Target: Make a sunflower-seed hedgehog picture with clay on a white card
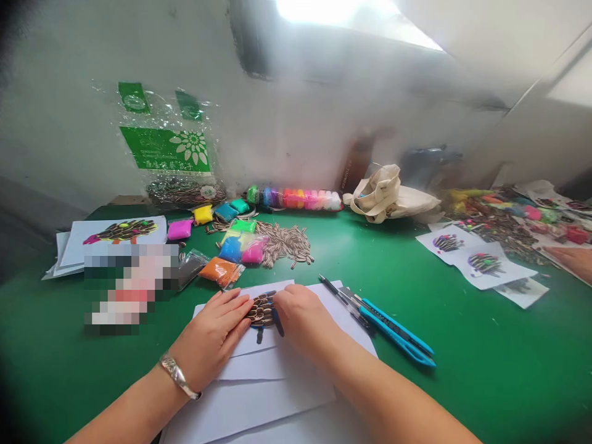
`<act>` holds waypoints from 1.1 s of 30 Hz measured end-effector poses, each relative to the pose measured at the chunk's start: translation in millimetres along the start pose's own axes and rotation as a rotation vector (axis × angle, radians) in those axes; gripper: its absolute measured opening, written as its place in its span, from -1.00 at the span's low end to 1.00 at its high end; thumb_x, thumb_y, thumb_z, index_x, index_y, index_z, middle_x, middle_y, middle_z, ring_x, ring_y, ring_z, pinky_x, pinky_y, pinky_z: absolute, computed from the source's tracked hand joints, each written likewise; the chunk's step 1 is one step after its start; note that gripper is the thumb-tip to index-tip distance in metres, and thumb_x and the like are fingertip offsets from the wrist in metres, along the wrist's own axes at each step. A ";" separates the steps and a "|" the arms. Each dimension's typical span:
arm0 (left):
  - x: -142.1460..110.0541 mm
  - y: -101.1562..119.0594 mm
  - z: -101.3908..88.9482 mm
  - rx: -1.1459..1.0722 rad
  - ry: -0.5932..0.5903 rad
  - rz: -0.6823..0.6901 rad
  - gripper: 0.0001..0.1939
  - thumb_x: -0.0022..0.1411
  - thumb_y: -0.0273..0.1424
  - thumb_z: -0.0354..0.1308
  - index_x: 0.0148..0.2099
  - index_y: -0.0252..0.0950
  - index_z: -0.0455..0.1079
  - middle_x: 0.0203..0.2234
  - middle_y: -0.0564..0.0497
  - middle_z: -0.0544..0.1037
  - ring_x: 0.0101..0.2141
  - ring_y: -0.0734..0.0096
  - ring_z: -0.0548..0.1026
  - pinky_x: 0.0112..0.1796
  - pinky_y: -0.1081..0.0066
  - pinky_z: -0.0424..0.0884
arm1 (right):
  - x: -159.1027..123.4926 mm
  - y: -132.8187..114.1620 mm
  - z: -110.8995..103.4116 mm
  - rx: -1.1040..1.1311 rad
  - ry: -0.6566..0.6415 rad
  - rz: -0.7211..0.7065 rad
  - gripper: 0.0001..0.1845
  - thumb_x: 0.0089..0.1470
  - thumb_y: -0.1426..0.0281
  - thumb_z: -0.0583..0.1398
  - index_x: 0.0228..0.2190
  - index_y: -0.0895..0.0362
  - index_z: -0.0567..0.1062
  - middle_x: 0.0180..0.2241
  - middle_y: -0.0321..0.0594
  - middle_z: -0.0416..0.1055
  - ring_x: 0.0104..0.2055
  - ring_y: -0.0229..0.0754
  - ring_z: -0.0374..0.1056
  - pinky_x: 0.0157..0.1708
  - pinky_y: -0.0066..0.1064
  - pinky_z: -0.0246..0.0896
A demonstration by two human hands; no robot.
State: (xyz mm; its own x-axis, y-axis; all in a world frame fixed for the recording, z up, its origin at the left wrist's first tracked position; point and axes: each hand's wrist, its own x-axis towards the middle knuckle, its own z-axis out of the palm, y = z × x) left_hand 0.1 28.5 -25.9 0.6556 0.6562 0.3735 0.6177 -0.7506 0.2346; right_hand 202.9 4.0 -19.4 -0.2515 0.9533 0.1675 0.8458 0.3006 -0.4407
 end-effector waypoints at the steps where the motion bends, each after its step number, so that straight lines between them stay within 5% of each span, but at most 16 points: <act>1: 0.0 -0.1 0.2 0.004 0.000 0.002 -0.71 0.30 -0.47 -0.07 -0.02 -0.35 0.41 -0.14 -0.10 0.56 -0.02 0.03 0.41 -0.01 -0.06 0.35 | 0.2 -0.4 0.7 -0.003 -0.004 0.003 -0.77 0.13 0.60 0.08 -0.50 0.18 0.43 -0.48 -0.26 0.33 -0.42 -0.29 0.21 -0.40 -0.50 0.03; 28: -0.7 -1.0 1.7 -0.002 0.002 -0.004 -0.69 0.29 -0.47 -0.07 -0.01 -0.36 0.41 -0.12 -0.11 0.55 -0.01 0.02 0.41 -0.01 -0.09 0.34 | 3.0 6.4 -6.6 -0.029 0.030 0.100 -0.78 0.09 0.55 0.10 -0.49 0.13 0.51 -0.51 -0.30 0.31 -0.44 -0.31 0.21 -0.44 -0.51 -0.02; 33: -2.1 -1.4 3.6 -0.039 0.030 -0.022 -0.70 0.29 -0.46 -0.06 -0.03 -0.31 0.42 -0.14 -0.11 0.56 -0.01 0.05 0.41 0.01 -0.08 0.31 | 23.8 27.8 -16.6 -0.329 0.062 0.092 -0.74 0.13 0.56 0.05 -0.32 0.13 0.52 -0.36 -0.22 0.40 -0.35 -0.26 0.27 -0.39 -0.49 0.02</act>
State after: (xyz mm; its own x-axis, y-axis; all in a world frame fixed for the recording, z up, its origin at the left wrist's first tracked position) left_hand -0.6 28.4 -30.2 0.6282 0.6708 0.3942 0.6141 -0.7386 0.2781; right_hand 228.2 34.5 -13.0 -0.1466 0.9691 0.1984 0.9725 0.1778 -0.1502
